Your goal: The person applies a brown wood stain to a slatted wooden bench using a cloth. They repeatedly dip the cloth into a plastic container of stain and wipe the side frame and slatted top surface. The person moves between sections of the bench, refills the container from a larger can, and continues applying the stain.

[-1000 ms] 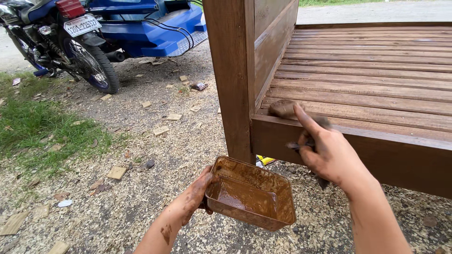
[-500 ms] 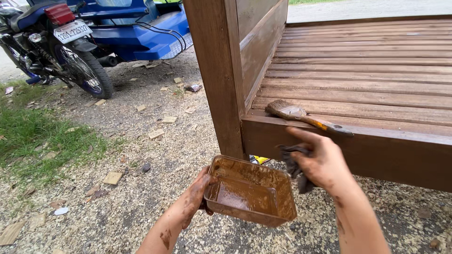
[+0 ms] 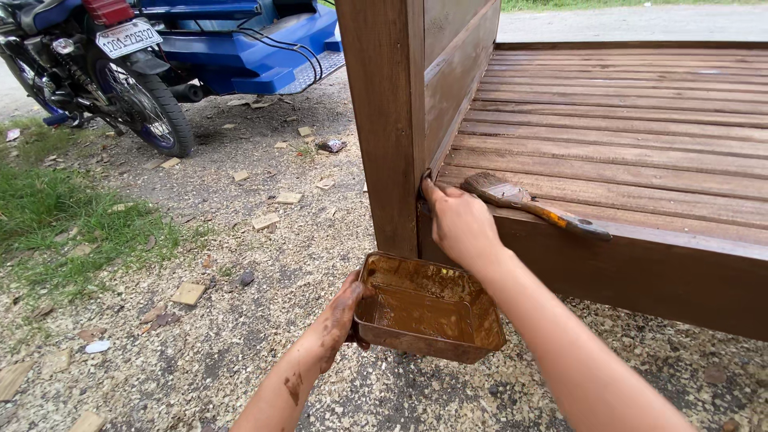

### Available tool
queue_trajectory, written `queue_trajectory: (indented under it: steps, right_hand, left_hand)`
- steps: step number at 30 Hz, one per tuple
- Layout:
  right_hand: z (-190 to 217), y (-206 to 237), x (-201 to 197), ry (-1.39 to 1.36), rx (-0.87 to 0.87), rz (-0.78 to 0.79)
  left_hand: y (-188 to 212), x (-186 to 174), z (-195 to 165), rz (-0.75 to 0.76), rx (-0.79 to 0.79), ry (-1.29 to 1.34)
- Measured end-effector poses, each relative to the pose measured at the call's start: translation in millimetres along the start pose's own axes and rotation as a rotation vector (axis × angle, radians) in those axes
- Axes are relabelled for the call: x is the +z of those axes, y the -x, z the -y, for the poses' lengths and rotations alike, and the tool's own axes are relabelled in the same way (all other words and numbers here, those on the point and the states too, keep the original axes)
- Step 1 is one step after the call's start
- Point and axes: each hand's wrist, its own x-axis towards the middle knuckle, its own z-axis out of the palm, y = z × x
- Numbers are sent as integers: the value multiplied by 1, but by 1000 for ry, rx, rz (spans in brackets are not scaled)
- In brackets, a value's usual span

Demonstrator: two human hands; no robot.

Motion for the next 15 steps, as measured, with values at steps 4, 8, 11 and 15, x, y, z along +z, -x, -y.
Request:
queue_trajectory:
  steps: [4, 8, 11, 15]
  right_hand:
    - [-14, 4, -11, 160, -331, -24]
    - [-18, -6, -43, 141, -310, 419]
    - [-26, -11, -69, -4, -124, 382]
    - [-24, -13, -63, -198, 29, -55]
  left_hand:
    - [-5, -3, 0, -46, -70, 24]
    - [-5, -4, 2, -52, -55, 12]
    - [-2, -7, 1, -34, -18, 10]
    - [0, -8, -5, -49, -34, -23]
